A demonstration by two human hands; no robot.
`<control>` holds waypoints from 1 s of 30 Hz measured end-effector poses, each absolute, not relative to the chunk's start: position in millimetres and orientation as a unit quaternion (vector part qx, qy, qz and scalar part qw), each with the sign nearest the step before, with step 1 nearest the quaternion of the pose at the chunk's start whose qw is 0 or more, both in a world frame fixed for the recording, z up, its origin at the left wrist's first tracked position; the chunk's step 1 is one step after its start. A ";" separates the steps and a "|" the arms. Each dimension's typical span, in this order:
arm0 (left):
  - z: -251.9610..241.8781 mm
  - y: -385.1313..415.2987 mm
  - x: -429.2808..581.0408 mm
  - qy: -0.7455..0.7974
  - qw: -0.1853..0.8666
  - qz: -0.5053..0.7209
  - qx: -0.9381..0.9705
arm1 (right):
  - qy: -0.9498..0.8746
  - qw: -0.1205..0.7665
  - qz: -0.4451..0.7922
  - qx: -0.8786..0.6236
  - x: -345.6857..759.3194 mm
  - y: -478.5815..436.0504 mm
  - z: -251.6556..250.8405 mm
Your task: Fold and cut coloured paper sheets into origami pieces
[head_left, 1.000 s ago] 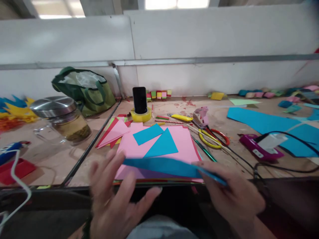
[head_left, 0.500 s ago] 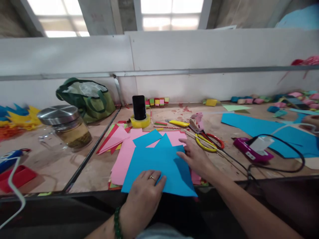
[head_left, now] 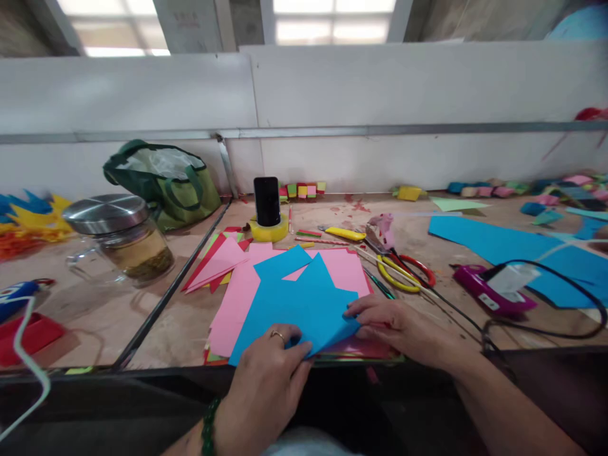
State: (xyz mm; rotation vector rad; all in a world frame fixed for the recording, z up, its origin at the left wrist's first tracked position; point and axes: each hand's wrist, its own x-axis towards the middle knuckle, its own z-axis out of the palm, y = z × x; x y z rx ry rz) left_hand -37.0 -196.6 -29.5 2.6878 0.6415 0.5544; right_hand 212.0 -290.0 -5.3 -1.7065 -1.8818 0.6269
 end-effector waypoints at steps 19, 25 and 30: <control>-34.9 -177.2 -38.0 0.353 0.312 0.227 0.852 | -0.679 0.184 0.305 -0.642 210.8 -213.1 9.4; -37.2 -170.4 -49.4 0.305 0.222 0.274 0.885 | -0.654 0.259 0.398 -0.589 218.1 -221.6 8.4; -24.2 -154.8 -69.0 0.252 0.134 0.338 0.897 | -0.646 0.330 0.356 -0.589 227.9 -230.2 11.6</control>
